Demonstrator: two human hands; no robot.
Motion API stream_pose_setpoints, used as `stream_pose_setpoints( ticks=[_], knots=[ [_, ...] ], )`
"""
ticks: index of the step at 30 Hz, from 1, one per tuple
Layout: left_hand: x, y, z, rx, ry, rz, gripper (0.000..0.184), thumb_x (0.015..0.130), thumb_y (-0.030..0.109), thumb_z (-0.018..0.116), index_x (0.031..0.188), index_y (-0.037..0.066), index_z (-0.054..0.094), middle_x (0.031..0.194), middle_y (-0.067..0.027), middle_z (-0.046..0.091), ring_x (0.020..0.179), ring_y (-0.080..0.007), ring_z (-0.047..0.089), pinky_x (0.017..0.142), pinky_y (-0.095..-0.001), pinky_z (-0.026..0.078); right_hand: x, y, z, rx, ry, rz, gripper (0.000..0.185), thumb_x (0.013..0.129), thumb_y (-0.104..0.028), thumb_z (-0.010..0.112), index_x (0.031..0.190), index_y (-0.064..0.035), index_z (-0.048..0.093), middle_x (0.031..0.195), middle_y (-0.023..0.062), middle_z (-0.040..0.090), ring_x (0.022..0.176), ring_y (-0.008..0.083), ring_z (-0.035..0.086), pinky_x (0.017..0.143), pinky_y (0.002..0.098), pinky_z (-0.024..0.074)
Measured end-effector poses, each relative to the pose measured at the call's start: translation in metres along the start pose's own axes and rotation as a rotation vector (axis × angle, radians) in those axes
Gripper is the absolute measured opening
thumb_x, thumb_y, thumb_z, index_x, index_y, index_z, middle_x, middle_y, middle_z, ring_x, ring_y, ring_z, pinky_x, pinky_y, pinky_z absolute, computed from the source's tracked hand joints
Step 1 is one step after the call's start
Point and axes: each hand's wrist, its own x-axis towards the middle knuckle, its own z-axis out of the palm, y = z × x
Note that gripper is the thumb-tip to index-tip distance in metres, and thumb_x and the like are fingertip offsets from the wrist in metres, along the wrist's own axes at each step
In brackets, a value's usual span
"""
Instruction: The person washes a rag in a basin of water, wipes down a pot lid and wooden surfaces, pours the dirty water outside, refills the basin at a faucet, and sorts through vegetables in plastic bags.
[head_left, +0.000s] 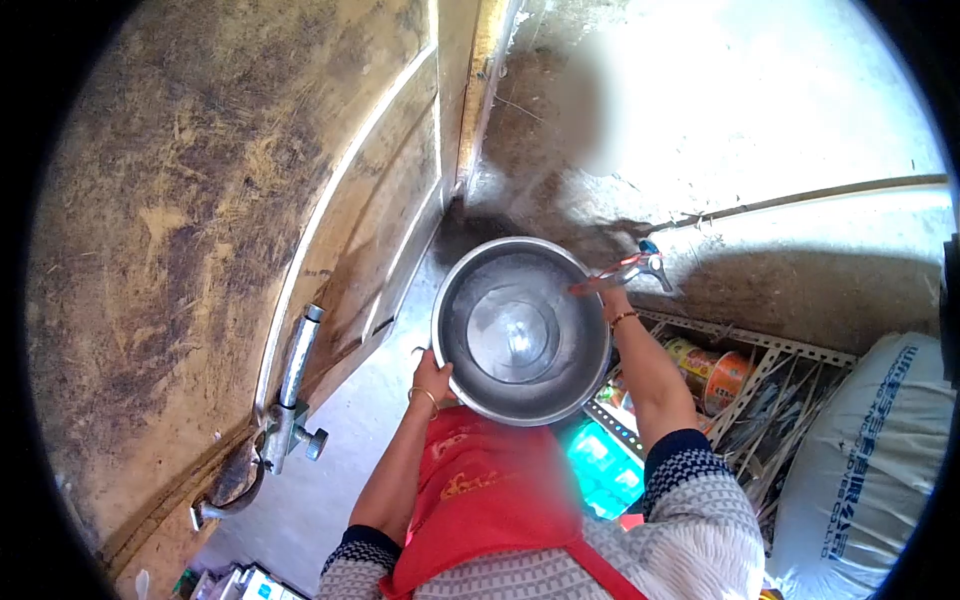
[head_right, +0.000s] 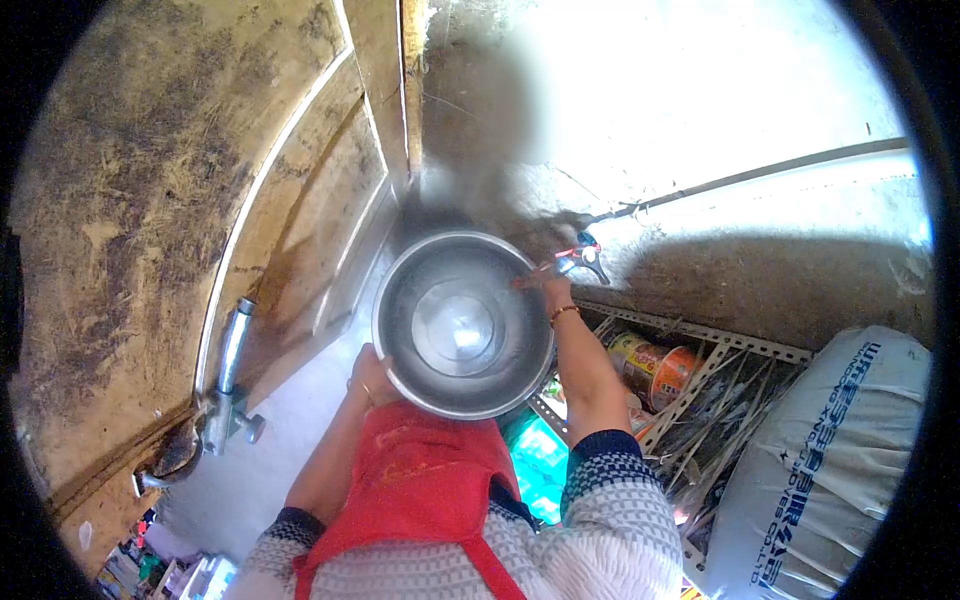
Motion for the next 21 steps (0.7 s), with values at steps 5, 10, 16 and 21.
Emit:
stream_pose_setpoints(
  ticks=[5, 10, 16, 21],
  knots=[
    [0.004, -0.021, 0.011, -0.182, -0.042, -0.019, 0.038, 0.074, 0.016, 0.06, 0.104, -0.006, 0.05, 0.093, -0.0175, 0.061, 0.087, -0.0245, 0.059, 0.072, -0.0341, 0.047, 0.055, 0.037, -0.031, 0.055, -0.188, 0.029, 0.086, 0.054, -0.01, 0.08, 0.127, -0.0022, 0.034, 0.129, 0.0101, 0.04, 0.119, 0.0163, 0.034, 0.101, 0.0344, 0.0202],
    [0.009, -0.027, 0.017, -0.223, -0.061, 0.008, 0.034, 0.074, 0.016, 0.06, 0.1, -0.005, 0.053, 0.091, -0.0166, 0.061, 0.086, -0.0241, 0.06, 0.073, -0.0331, 0.047, 0.03, 0.014, -0.015, -0.158, -0.146, 0.073, 0.093, 0.057, -0.01, 0.079, 0.133, -0.0009, 0.026, 0.137, 0.0116, 0.029, 0.123, 0.0167, 0.03, 0.1, 0.0324, 0.0275],
    [-0.002, -0.01, 0.015, -0.127, 0.014, -0.081, 0.039, 0.074, 0.022, 0.061, 0.101, -0.005, 0.053, 0.091, -0.0198, 0.061, 0.087, -0.029, 0.059, 0.074, -0.0361, 0.046, 0.043, 0.019, -0.023, -0.16, -0.113, 0.039, 0.081, 0.062, -0.015, 0.077, 0.128, -0.0003, 0.033, 0.133, 0.0105, 0.033, 0.113, 0.018, 0.042, 0.086, 0.0328, 0.0435],
    [-0.011, 0.009, 0.008, -0.019, 0.026, -0.135, 0.046, 0.07, 0.026, 0.064, 0.102, -0.004, 0.051, 0.092, -0.0234, 0.059, 0.09, -0.0345, 0.058, 0.075, -0.038, 0.045, 0.097, 0.06, -0.048, 0.024, -0.312, 0.023, 0.047, 0.068, -0.019, 0.073, 0.106, -0.0006, 0.052, 0.104, 0.0088, 0.056, 0.087, 0.0175, 0.057, 0.065, 0.0328, 0.0513]
  ],
)
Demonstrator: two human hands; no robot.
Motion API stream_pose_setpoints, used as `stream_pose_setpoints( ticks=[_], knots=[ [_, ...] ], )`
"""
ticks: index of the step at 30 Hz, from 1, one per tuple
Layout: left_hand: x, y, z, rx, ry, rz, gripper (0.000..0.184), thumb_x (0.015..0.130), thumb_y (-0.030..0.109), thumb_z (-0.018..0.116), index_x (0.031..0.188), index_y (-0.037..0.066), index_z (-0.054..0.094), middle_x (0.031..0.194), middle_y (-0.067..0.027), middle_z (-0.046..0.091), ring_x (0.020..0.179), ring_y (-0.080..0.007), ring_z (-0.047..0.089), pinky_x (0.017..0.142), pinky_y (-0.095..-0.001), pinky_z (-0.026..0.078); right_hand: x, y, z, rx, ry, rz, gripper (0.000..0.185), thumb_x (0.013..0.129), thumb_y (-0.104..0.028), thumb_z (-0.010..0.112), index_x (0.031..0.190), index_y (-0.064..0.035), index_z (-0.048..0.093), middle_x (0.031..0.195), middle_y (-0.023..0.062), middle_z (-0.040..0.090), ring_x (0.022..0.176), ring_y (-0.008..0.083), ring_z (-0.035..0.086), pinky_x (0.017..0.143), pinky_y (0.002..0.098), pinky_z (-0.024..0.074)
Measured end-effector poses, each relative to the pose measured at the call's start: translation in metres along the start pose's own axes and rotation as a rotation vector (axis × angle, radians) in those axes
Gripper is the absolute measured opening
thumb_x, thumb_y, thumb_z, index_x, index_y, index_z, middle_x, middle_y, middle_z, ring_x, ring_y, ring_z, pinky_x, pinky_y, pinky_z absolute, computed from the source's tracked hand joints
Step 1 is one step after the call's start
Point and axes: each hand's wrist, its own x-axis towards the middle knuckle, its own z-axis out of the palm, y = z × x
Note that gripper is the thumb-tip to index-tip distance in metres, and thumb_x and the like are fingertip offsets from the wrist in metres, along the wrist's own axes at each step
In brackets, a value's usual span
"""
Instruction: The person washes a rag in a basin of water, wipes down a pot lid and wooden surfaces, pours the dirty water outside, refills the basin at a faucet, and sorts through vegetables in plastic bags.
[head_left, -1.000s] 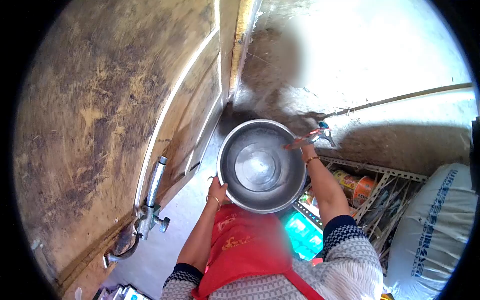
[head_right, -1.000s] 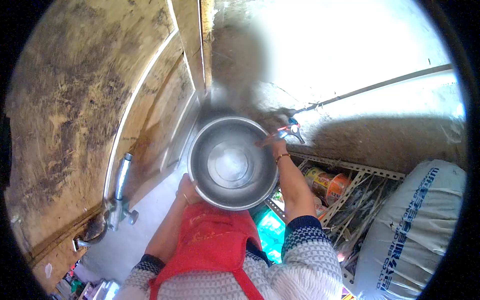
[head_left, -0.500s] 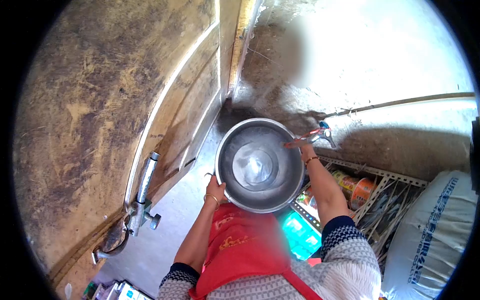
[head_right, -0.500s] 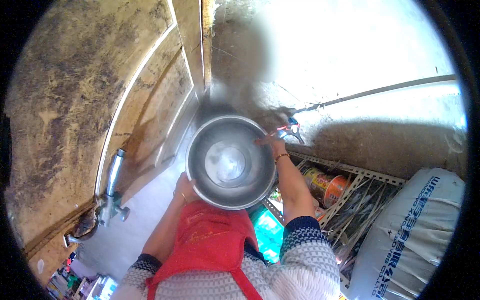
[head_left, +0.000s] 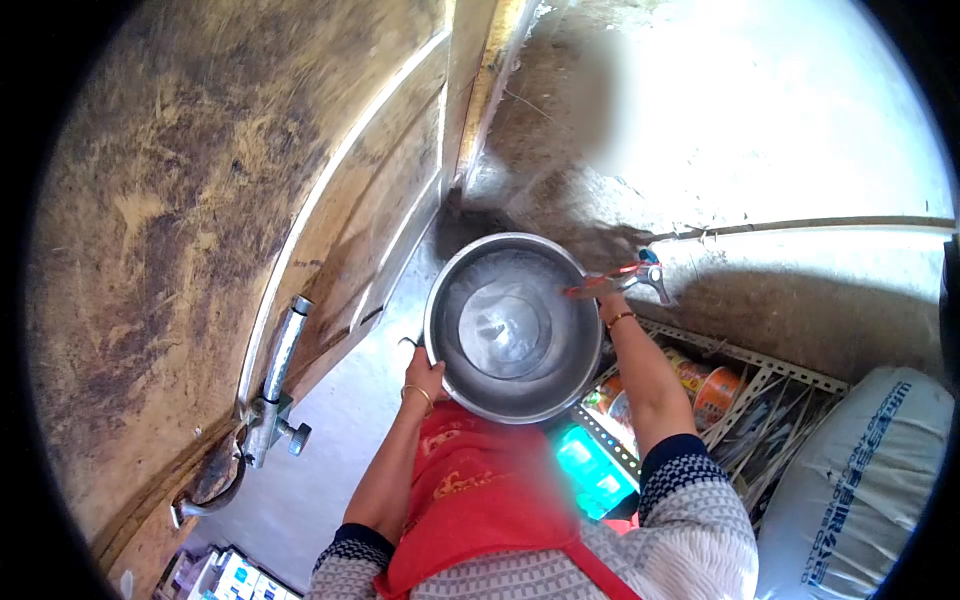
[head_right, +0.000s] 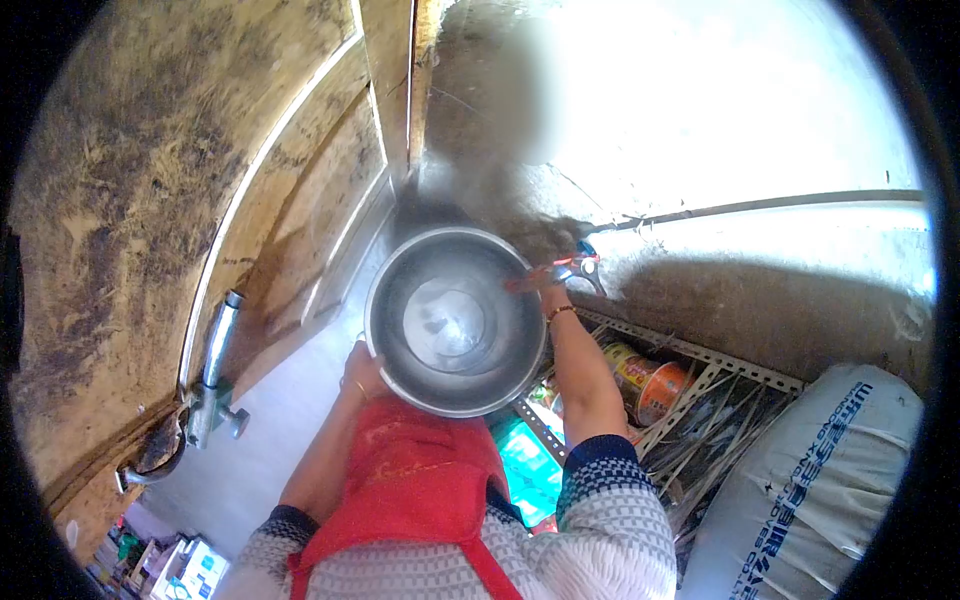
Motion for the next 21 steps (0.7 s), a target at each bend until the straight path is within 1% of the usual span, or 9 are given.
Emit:
stream_pose_setpoints(
  ticks=[2, 3, 5, 6, 8, 11, 13, 15, 21],
  knots=[
    [0.011, -0.019, 0.006, -0.01, 0.001, 0.062, 0.043, 0.071, 0.023, 0.062, 0.101, -0.004, 0.051, 0.092, -0.0234, 0.059, 0.09, -0.0344, 0.058, 0.075, -0.0383, 0.045, -0.017, -0.015, 0.016, -0.139, 0.073, -0.013, 0.034, 0.07, -0.02, 0.072, 0.092, -0.0017, 0.055, 0.086, 0.007, 0.059, 0.072, 0.016, 0.059, 0.058, 0.0314, 0.0506],
    [0.015, -0.027, 0.008, -0.018, 0.001, 0.127, 0.039, 0.071, 0.021, 0.061, 0.1, -0.004, 0.051, 0.092, -0.0234, 0.059, 0.09, -0.0344, 0.058, 0.075, -0.0386, 0.045, -0.03, -0.025, 0.03, -0.141, 0.072, -0.011, 0.034, 0.07, -0.02, 0.072, 0.092, -0.0017, 0.055, 0.086, 0.007, 0.059, 0.072, 0.016, 0.059, 0.058, 0.0314, 0.0506],
    [0.01, -0.021, 0.005, -0.054, 0.0, 0.1, 0.036, 0.072, 0.018, 0.059, 0.1, -0.004, 0.05, 0.091, -0.0235, 0.059, 0.089, -0.0347, 0.058, 0.075, -0.0389, 0.045, -0.062, -0.049, 0.058, -0.385, -0.008, -0.089, 0.038, 0.067, -0.024, 0.074, 0.091, -0.0012, 0.057, 0.087, 0.0075, 0.059, 0.072, 0.0143, 0.058, 0.057, 0.0303, 0.0505],
    [0.008, -0.017, 0.003, -0.087, -0.003, 0.076, 0.033, 0.073, 0.015, 0.057, 0.099, -0.004, 0.049, 0.091, -0.0236, 0.059, 0.089, -0.035, 0.058, 0.075, -0.0392, 0.045, -0.074, -0.063, 0.071, -0.386, -0.008, -0.089, 0.038, 0.067, -0.024, 0.074, 0.091, -0.0012, 0.057, 0.087, 0.0075, 0.059, 0.072, 0.0143, 0.058, 0.057, 0.0303, 0.0505],
    [0.004, -0.013, 0.003, -0.087, 0.001, 0.081, 0.032, 0.073, 0.013, 0.055, 0.099, -0.004, 0.049, 0.091, -0.024, 0.058, 0.089, -0.0353, 0.057, 0.075, -0.0396, 0.045, -0.09, -0.083, 0.088, -0.64, -0.001, -0.017, 0.041, 0.063, -0.028, 0.077, 0.087, -0.0009, 0.057, 0.085, 0.0077, 0.059, 0.072, 0.0127, 0.057, 0.055, 0.0303, 0.0497],
    [-0.003, -0.004, 0.001, -0.054, 0.011, 0.061, 0.031, 0.074, 0.012, 0.054, 0.099, -0.005, 0.048, 0.091, -0.0248, 0.058, 0.089, -0.0362, 0.057, 0.075, -0.0402, 0.044, -0.093, -0.088, 0.094, -0.636, 0.045, 0.135, 0.044, 0.06, -0.031, 0.078, 0.083, -0.0008, 0.057, 0.083, 0.0074, 0.059, 0.071, 0.0124, 0.057, 0.053, 0.0297, 0.0479],
    [-0.004, -0.006, 0.001, -0.022, 0.017, 0.035, 0.032, 0.074, 0.012, 0.055, 0.099, -0.006, 0.048, 0.091, -0.0251, 0.058, 0.089, -0.0368, 0.057, 0.076, -0.0405, 0.044, -0.09, -0.087, 0.091, -0.668, 0.045, 0.106, 0.043, 0.06, -0.031, 0.079, 0.081, -0.0012, 0.056, 0.082, 0.0071, 0.058, 0.07, 0.0128, 0.056, 0.053, 0.03, 0.0472],
    [0.001, -0.012, 0.002, 0.052, 0.009, 0.107, 0.024, 0.08, 0.006, 0.054, 0.098, -0.002, 0.042, 0.081, -0.017, 0.055, 0.061, -0.0257, 0.06, 0.037, -0.0316, 0.05, -0.088, -0.084, 0.088, -0.72, 0.042, 0.064, 0.041, 0.061, -0.03, 0.079, 0.079, -0.0016, 0.056, 0.08, 0.0066, 0.058, 0.068, 0.0131, 0.055, 0.053, 0.0304, 0.0463],
    [0.004, -0.023, 0.006, 0.047, 0.007, 0.101, 0.023, 0.08, 0.007, 0.054, 0.098, -0.002, 0.041, 0.083, -0.0183, 0.054, 0.059, -0.0271, 0.06, 0.039, -0.0324, 0.051, -0.074, -0.059, 0.066, -0.562, 0.02, -0.007, 0.038, 0.061, -0.029, 0.078, 0.076, -0.0025, 0.056, 0.077, 0.0056, 0.057, 0.067, 0.0126, 0.054, 0.053, 0.0304, 0.0455]
  ],
)
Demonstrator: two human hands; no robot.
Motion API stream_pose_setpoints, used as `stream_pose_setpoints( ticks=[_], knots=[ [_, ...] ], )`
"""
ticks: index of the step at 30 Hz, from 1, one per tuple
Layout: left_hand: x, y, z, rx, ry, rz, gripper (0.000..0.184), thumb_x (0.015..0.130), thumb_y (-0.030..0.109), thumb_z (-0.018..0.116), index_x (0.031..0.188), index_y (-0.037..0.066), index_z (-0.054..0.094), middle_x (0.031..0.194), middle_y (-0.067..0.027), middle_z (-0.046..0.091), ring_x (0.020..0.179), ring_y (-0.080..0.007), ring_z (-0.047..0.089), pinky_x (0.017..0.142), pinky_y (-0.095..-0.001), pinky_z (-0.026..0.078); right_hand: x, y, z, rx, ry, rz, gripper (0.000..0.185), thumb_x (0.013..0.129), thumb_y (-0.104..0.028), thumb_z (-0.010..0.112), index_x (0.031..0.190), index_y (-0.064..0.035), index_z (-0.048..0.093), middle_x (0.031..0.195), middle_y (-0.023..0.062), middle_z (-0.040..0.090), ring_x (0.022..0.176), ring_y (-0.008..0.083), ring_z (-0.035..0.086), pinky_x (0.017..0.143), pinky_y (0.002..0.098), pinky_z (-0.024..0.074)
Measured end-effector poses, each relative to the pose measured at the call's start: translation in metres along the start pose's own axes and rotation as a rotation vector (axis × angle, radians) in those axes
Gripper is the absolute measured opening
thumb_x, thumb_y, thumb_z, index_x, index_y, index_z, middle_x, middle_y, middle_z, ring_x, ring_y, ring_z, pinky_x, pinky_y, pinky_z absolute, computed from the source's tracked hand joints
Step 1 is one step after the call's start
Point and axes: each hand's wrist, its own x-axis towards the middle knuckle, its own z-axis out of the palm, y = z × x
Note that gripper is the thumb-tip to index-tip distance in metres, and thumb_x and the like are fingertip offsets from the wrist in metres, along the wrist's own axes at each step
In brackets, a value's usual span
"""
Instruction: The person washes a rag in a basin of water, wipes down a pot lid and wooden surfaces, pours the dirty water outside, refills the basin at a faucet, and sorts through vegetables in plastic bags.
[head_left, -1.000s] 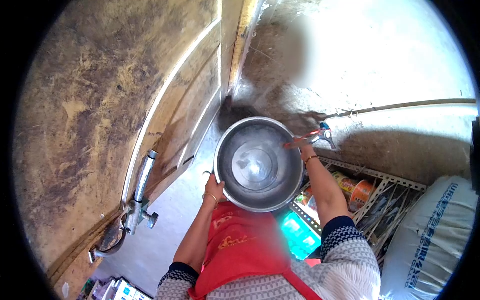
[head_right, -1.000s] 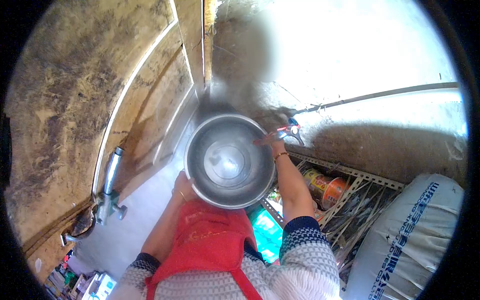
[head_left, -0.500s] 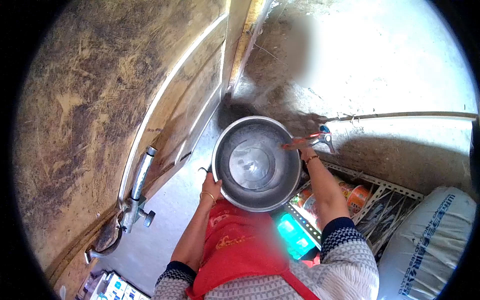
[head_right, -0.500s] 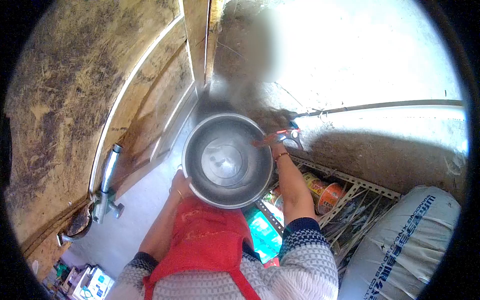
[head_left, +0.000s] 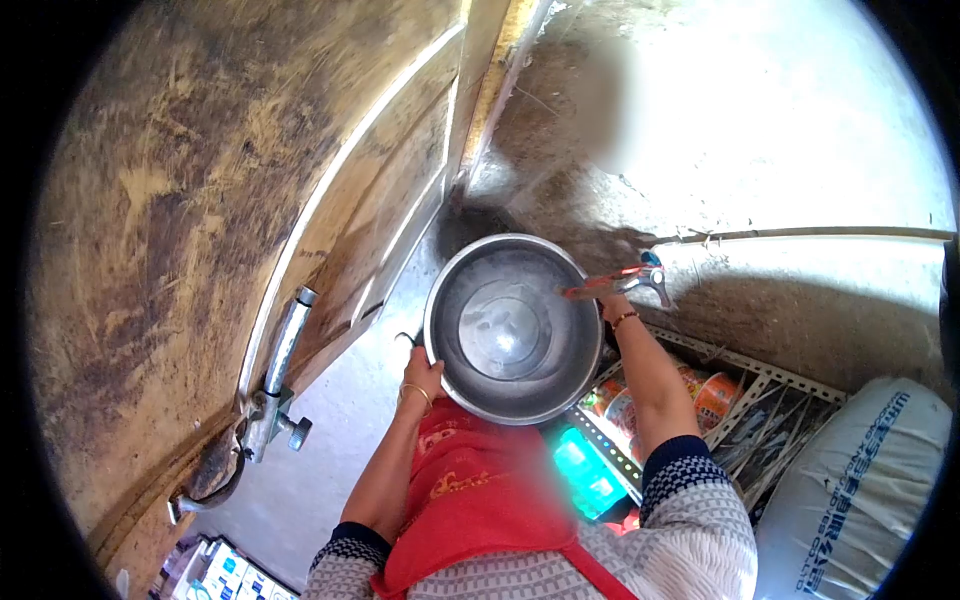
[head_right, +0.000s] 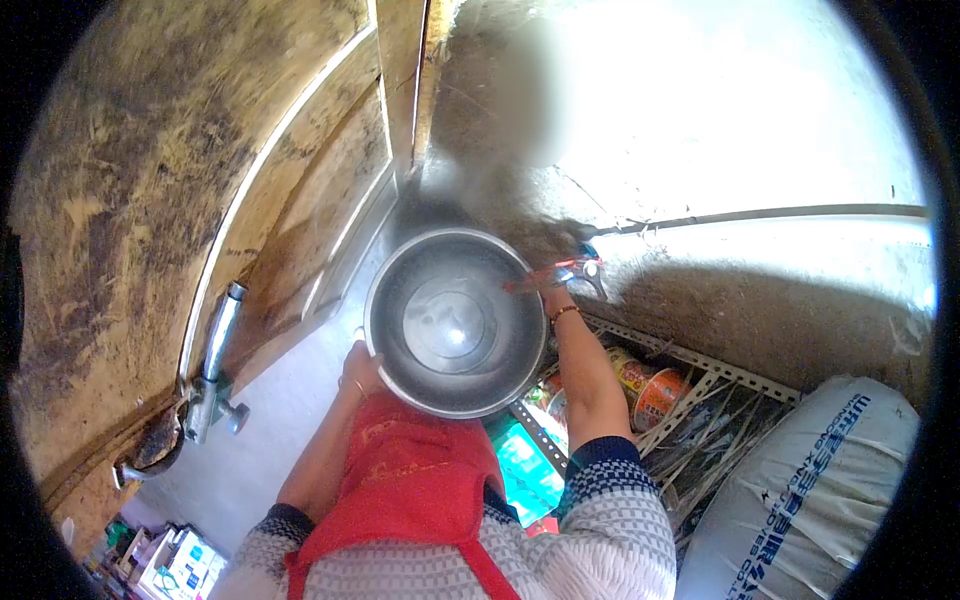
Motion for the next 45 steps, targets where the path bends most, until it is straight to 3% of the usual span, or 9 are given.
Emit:
stream_pose_setpoints(
  ticks=[3, 4, 7, 9, 23, 27, 33, 38, 45],
  knots=[
    [-0.006, 0.01, -0.005, -0.03, 0.015, -0.079, 0.037, 0.072, 0.017, 0.06, 0.097, -0.008, 0.049, 0.09, -0.0267, 0.058, 0.089, -0.037, 0.058, 0.074, -0.0403, 0.046, 0.02, 0.029, -0.006, 0.088, 0.014, -0.028, 0.037, 0.061, -0.028, 0.078, 0.075, -0.0029, 0.056, 0.076, 0.005, 0.057, 0.066, 0.0124, 0.054, 0.054, 0.0303, 0.0452],
    [-0.006, 0.009, -0.004, -0.031, 0.016, -0.081, 0.037, 0.072, 0.017, 0.06, 0.097, -0.008, 0.049, 0.09, -0.0267, 0.058, 0.089, -0.037, 0.058, 0.074, -0.0403, 0.046, 0.027, 0.037, -0.007, 0.108, 0.019, -0.039, 0.037, 0.061, -0.028, 0.078, 0.075, -0.0031, 0.056, 0.075, 0.0048, 0.057, 0.066, 0.0123, 0.054, 0.054, 0.0303, 0.045],
    [-0.004, 0.004, -0.003, -0.072, 0.029, -0.078, 0.039, 0.071, 0.02, 0.062, 0.096, -0.008, 0.05, 0.089, -0.0258, 0.059, 0.087, -0.0356, 0.058, 0.072, -0.0393, 0.046, 0.05, 0.067, -0.013, 0.157, 0.027, -0.08, 0.035, 0.061, -0.027, 0.078, 0.074, -0.0035, 0.055, 0.074, 0.0043, 0.057, 0.066, 0.0121, 0.053, 0.054, 0.0303, 0.0447],
    [-0.003, 0.0, -0.002, -0.062, 0.011, -0.028, 0.021, 0.08, 0.005, 0.054, 0.095, 0.0, 0.04, 0.078, -0.0174, 0.054, 0.055, -0.0269, 0.06, 0.04, -0.0339, 0.051, 0.063, 0.081, -0.015, 0.198, 0.024, -0.118, 0.035, 0.061, -0.027, 0.078, 0.073, -0.0038, 0.055, 0.073, 0.0039, 0.057, 0.065, 0.0119, 0.053, 0.055, 0.0303, 0.0444],
    [0.003, -0.01, -0.004, -0.021, 0.058, 0.072, 0.019, 0.08, 0.006, 0.054, 0.091, -0.002, 0.04, 0.072, -0.017, 0.056, 0.051, -0.0261, 0.058, 0.038, -0.034, 0.048, -0.025, -0.033, 0.014, 0.252, -0.055, -0.023, 0.027, 0.062, -0.021, 0.077, 0.059, -0.0101, 0.052, 0.061, -0.0022, 0.049, 0.057, 0.0083, 0.042, 0.053, 0.0285, 0.0352],
    [0.01, -0.024, 0.003, 0.021, 0.075, 0.138, 0.019, 0.08, 0.006, 0.055, 0.089, -0.001, 0.04, 0.072, -0.0169, 0.056, 0.051, -0.0263, 0.059, 0.038, -0.0338, 0.048, 0.011, 0.016, 0.007, 0.106, 0.233, 0.011, 0.025, 0.062, -0.02, 0.078, 0.066, -0.0066, 0.058, 0.067, 0.0003, 0.055, 0.062, 0.0084, 0.046, 0.055, 0.0286, 0.0376],
    [0.007, -0.009, -0.002, -0.078, 0.041, 0.029, 0.018, 0.08, 0.006, 0.055, 0.086, 0.001, 0.04, 0.066, -0.0143, 0.053, 0.05, -0.0254, 0.058, 0.038, -0.0344, 0.047, 0.054, 0.073, -0.016, 0.234, 0.071, -0.051, 0.029, 0.06, -0.018, 0.079, 0.071, -0.0001, 0.059, 0.077, 0.004, 0.059, 0.07, 0.0093, 0.051, 0.059, 0.0304, 0.0412],
    [0.01, -0.017, -0.002, 0.027, 0.067, 0.108, 0.018, 0.08, 0.007, 0.056, 0.085, 0.001, 0.04, 0.065, -0.0138, 0.051, 0.049, -0.0249, 0.057, 0.037, -0.0343, 0.047, -0.007, -0.013, 0.008, 0.176, -0.031, -0.007, 0.023, 0.064, -0.018, 0.077, 0.066, -0.0053, 0.058, 0.065, -0.0008, 0.054, 0.06, 0.0086, 0.047, 0.055, 0.0272, 0.0395],
    [0.004, -0.011, -0.007, 0.011, 0.049, 0.05, 0.019, 0.08, 0.007, 0.056, 0.084, 0.0, 0.039, 0.066, -0.0156, 0.053, 0.048, -0.026, 0.058, 0.038, -0.0343, 0.047, 0.0, 0.003, 0.008, 0.176, -0.04, -0.115, 0.023, 0.064, -0.02, 0.077, 0.064, -0.0076, 0.057, 0.066, -0.0015, 0.054, 0.06, 0.008, 0.047, 0.052, 0.0269, 0.0373]
  ],
)
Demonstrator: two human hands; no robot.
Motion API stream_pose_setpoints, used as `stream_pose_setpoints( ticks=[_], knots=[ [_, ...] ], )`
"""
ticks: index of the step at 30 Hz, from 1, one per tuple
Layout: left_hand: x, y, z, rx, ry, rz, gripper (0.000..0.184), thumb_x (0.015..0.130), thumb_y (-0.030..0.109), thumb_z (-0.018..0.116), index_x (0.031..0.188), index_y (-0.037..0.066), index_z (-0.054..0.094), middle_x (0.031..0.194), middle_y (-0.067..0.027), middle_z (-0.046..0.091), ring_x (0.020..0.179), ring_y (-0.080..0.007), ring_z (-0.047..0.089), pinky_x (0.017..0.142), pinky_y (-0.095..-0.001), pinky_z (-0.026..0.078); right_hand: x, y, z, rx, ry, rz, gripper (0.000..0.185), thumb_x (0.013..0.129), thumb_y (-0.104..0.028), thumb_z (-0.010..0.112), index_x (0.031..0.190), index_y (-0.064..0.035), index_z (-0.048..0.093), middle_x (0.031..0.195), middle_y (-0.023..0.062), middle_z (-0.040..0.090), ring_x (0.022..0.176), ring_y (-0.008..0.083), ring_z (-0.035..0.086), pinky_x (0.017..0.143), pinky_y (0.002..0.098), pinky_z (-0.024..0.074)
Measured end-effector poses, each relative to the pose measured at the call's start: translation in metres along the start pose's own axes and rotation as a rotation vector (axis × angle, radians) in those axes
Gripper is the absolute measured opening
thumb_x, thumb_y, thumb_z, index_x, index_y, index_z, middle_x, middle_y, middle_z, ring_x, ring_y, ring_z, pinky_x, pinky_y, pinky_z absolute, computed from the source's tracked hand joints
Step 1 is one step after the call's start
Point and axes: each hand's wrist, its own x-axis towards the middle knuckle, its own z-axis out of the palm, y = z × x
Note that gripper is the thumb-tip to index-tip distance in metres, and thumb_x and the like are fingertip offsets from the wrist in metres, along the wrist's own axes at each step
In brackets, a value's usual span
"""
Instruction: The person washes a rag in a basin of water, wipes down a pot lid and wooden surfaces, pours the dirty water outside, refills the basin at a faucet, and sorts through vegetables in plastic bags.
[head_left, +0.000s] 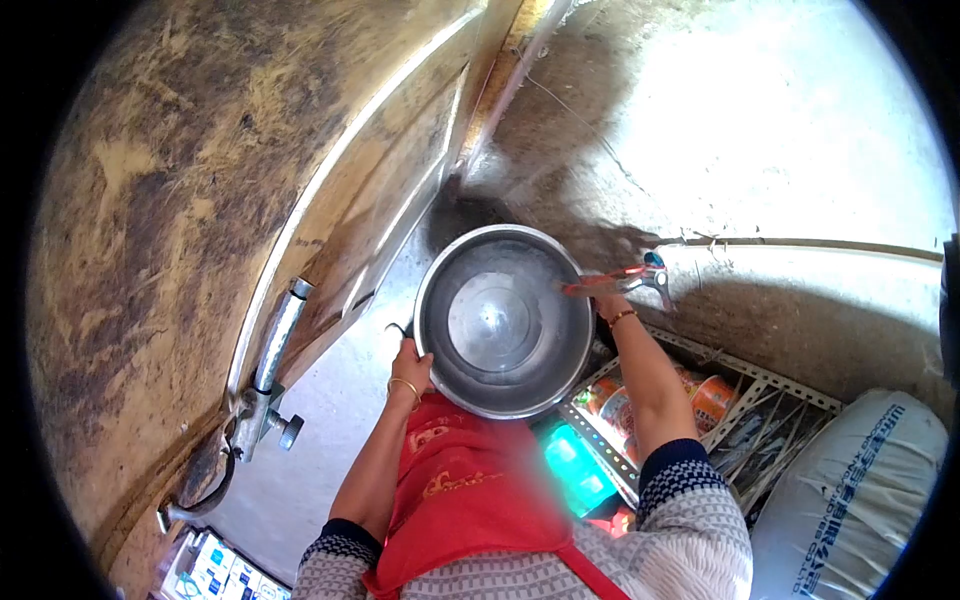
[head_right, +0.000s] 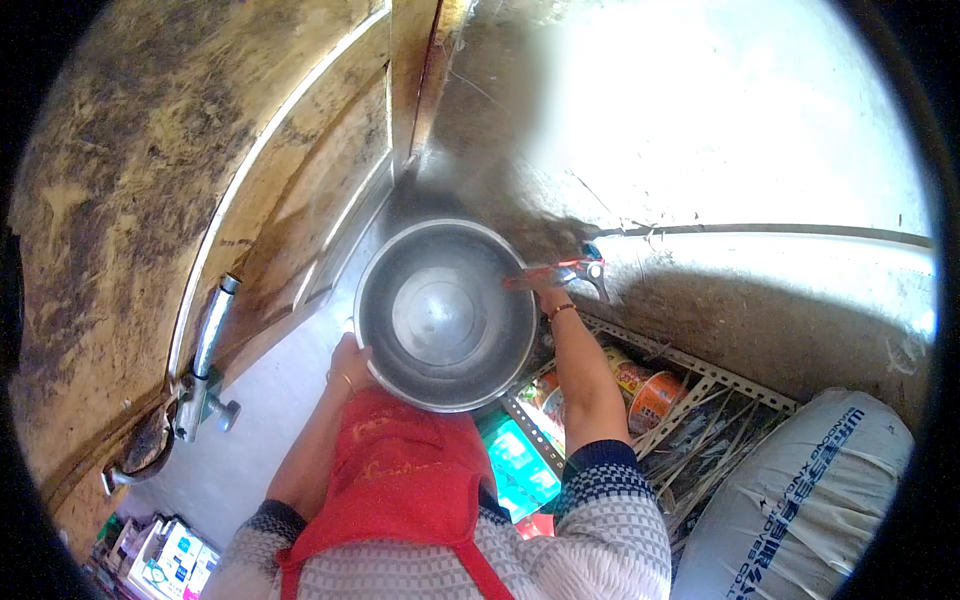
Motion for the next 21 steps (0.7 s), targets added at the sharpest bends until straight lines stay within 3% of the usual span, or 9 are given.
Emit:
stream_pose_setpoints(
  ticks=[5, 8, 10, 12, 16, 18, 19, 21],
  knots=[
    [-0.002, -0.003, -0.001, 0.013, 0.008, 0.029, 0.019, 0.08, 0.007, 0.055, 0.085, 0.0, 0.039, 0.068, -0.0161, 0.053, 0.05, -0.0266, 0.058, 0.038, -0.0341, 0.048, 0.012, 0.02, -0.012, -0.032, 0.077, 0.082, 0.029, 0.062, -0.026, 0.078, 0.071, -0.0067, 0.06, 0.071, -0.0008, 0.056, 0.062, 0.0092, 0.049, 0.054, 0.0265, 0.0378],
    [-0.004, 0.001, -0.003, 0.013, 0.006, 0.013, 0.019, 0.08, 0.007, 0.055, 0.085, -0.001, 0.039, 0.069, -0.0163, 0.053, 0.051, -0.0267, 0.058, 0.038, -0.0343, 0.048, -0.021, -0.037, 0.014, -0.218, 0.063, 0.239, 0.037, 0.06, -0.03, 0.08, 0.081, -0.0044, 0.063, 0.079, 0.0016, 0.06, 0.066, 0.0112, 0.052, 0.057, 0.0265, 0.0399],
    [-0.004, 0.002, -0.002, 0.009, -0.001, -0.009, 0.019, 0.08, 0.007, 0.056, 0.085, -0.001, 0.04, 0.07, -0.0165, 0.053, 0.052, -0.0269, 0.058, 0.039, -0.0345, 0.048, 0.022, 0.035, -0.025, -0.202, 0.088, 0.265, 0.041, 0.059, -0.03, 0.08, 0.084, -0.0032, 0.063, 0.082, 0.003, 0.06, 0.069, 0.0121, 0.053, 0.059, 0.0258, 0.0408],
    [-0.001, -0.003, 0.003, 0.007, 0.005, 0.001, 0.019, 0.079, 0.008, 0.056, 0.084, -0.002, 0.041, 0.073, -0.0169, 0.052, 0.055, -0.0272, 0.059, 0.041, -0.0345, 0.049, 0.028, 0.042, -0.031, -0.189, 0.116, 0.29, 0.045, 0.058, -0.031, 0.081, 0.088, -0.002, 0.063, 0.085, 0.0043, 0.061, 0.072, 0.0129, 0.055, 0.06, 0.0251, 0.0417],
    [0.002, -0.01, 0.012, 0.033, 0.04, 0.083, 0.019, 0.079, 0.009, 0.057, 0.084, -0.003, 0.042, 0.074, -0.0172, 0.052, 0.055, -0.0277, 0.059, 0.042, -0.0344, 0.049, 0.009, -0.001, -0.021, -0.202, -0.049, 0.283, 0.042, 0.063, -0.029, 0.078, 0.09, -0.0014, 0.062, 0.087, 0.0055, 0.062, 0.075, 0.0133, 0.057, 0.062, 0.0249, 0.044],
    [0.0, 0.003, 0.007, 0.039, -0.015, -0.035, 0.019, 0.079, 0.009, 0.057, 0.084, -0.003, 0.042, 0.074, -0.0171, 0.052, 0.056, -0.0278, 0.058, 0.042, -0.0343, 0.049, -0.013, -0.036, -0.013, -0.207, -0.089, 0.282, 0.041, 0.064, -0.028, 0.077, 0.09, -0.0012, 0.062, 0.087, 0.0058, 0.062, 0.075, 0.0134, 0.058, 0.062, 0.0249, 0.0446],
    [-0.001, 0.005, 0.007, 0.036, -0.017, -0.034, 0.019, 0.079, 0.009, 0.057, 0.084, -0.003, 0.042, 0.074, -0.0171, 0.052, 0.056, -0.0278, 0.058, 0.042, -0.0343, 0.049, -0.03, -0.055, -0.009, -0.3, -0.203, 0.094, 0.037, 0.068, -0.027, 0.075, 0.091, -0.0014, 0.062, 0.087, 0.0052, 0.062, 0.074, 0.0127, 0.058, 0.062, 0.0244, 0.0449],
    [-0.001, 0.012, 0.005, 0.083, -0.021, -0.107, 0.029, 0.074, 0.015, 0.057, 0.094, -0.005, 0.05, 0.085, -0.0221, 0.058, 0.082, -0.036, 0.057, 0.07, -0.0406, 0.044, -0.037, -0.061, -0.009, -0.395, -0.314, -0.094, 0.033, 0.071, -0.026, 0.072, 0.091, -0.0016, 0.062, 0.087, 0.0046, 0.063, 0.073, 0.0119, 0.059, 0.061, 0.0239, 0.0452]
  ],
)
